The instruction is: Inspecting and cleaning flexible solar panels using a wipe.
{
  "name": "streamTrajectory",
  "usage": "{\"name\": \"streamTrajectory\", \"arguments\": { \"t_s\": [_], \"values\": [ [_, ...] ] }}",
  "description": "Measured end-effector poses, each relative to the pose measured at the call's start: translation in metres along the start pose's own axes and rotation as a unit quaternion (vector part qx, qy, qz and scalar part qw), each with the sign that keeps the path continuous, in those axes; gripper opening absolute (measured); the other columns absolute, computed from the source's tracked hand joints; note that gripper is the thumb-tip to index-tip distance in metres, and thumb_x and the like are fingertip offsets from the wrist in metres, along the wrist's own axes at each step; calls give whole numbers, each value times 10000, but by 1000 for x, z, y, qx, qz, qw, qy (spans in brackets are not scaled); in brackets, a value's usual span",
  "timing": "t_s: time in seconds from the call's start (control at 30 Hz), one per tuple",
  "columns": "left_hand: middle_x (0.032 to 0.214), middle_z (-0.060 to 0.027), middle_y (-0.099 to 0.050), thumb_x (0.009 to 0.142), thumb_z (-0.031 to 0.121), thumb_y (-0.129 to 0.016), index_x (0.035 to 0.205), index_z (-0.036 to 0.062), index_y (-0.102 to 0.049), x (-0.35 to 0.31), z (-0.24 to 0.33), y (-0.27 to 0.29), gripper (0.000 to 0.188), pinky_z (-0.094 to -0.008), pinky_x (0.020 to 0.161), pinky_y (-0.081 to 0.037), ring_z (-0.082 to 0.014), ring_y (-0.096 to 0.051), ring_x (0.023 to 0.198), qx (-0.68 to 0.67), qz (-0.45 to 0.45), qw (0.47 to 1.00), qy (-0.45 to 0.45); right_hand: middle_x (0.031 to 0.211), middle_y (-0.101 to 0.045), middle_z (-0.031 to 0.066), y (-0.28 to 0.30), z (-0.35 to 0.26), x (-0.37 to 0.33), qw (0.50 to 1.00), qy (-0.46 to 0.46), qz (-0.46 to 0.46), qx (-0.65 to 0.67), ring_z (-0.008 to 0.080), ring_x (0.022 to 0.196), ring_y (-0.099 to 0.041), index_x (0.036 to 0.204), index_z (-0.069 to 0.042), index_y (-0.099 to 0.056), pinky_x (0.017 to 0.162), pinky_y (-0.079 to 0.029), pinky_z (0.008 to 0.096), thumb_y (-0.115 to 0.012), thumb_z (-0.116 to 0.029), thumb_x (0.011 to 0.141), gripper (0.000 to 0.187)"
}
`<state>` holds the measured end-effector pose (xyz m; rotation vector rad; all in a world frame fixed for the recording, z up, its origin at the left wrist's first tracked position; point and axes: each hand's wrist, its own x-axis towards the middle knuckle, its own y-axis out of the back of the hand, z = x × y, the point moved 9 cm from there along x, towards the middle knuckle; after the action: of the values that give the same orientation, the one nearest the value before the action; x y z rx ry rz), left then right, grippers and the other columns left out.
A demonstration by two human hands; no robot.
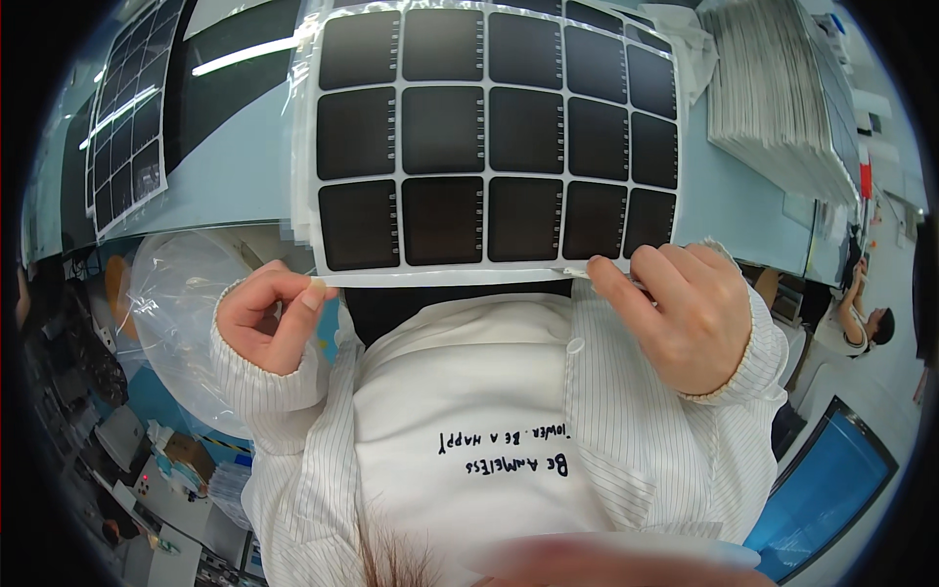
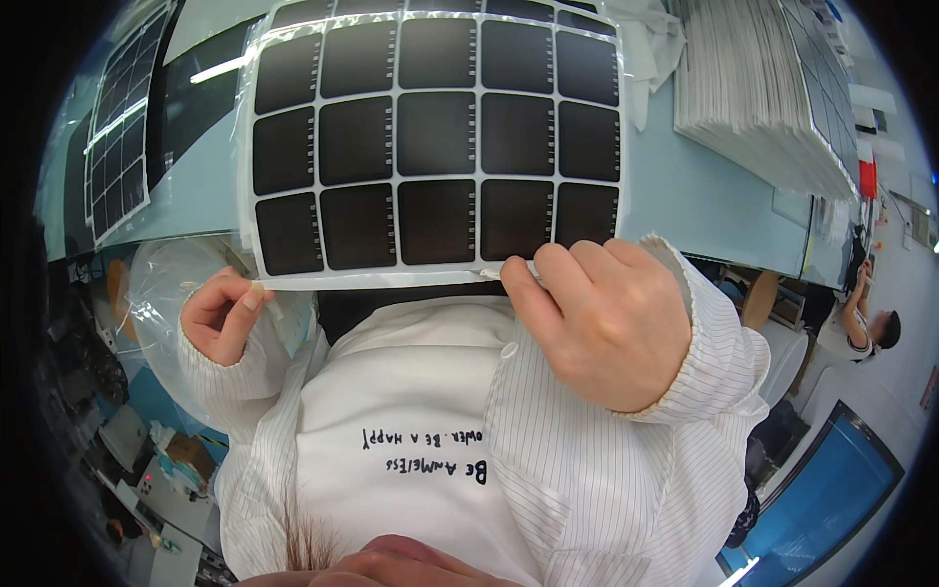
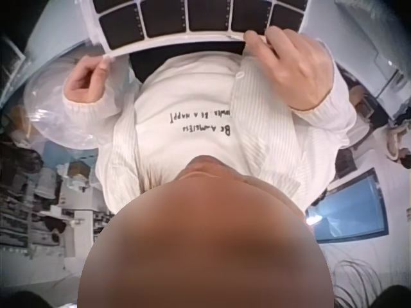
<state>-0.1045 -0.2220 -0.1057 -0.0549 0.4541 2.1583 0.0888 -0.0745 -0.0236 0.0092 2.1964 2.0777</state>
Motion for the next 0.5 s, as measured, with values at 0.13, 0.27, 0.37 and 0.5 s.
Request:
{"name": "streamTrajectory", "arguments": {
  "t_s": [0.13, 0.27, 0.37, 0.5],
  "values": [
    [593, -17, -505, 758, 19, -609, 728, -7, -643, 2, 1, -1, 52, -202, 500, -302, -64, -409, 525, 5, -13, 1000, -13, 592, -408, 25, -2, 7, -10, 1000, -15, -1, -8, 129, 491, -453, 905, -47, -597, 432, -342, 268, -623, -55, 639, 267],
    [605, -16, -505, 768, 21, -603, 737, -7, -638, 2, -2, 0, 55, -200, 505, -310, -62, -415, 529, 14, -28, 999, -15, 590, -416, 26, 0, 15, -19, 1000, -27, 7, -15, 138, 491, -456, 886, -50, -605, 434, -342, 272, -630, -57, 641, 246],
    [614, -17, -506, 778, 26, -597, 743, -5, -635, 2, -1, -1, 60, -200, 508, -316, -61, -421, 532, 15, -39, 999, -22, 587, -425, 29, 1, 22, -26, 999, -51, 1, -17, 146, 495, -458, 862, -53, -615, 433, -340, 275, -633, -52, 645, 217],
    [617, -20, -509, 779, 30, -599, 744, -6, -637, 1, -2, -1, 63, -200, 512, -322, -61, -428, 538, 15, -42, 999, -13, 582, -426, 35, 3, 30, -34, 997, -68, -2, -28, 154, 498, -459, 845, -55, -624, 430, -337, 282, -631, -46, 648, 198]
  ]
}}
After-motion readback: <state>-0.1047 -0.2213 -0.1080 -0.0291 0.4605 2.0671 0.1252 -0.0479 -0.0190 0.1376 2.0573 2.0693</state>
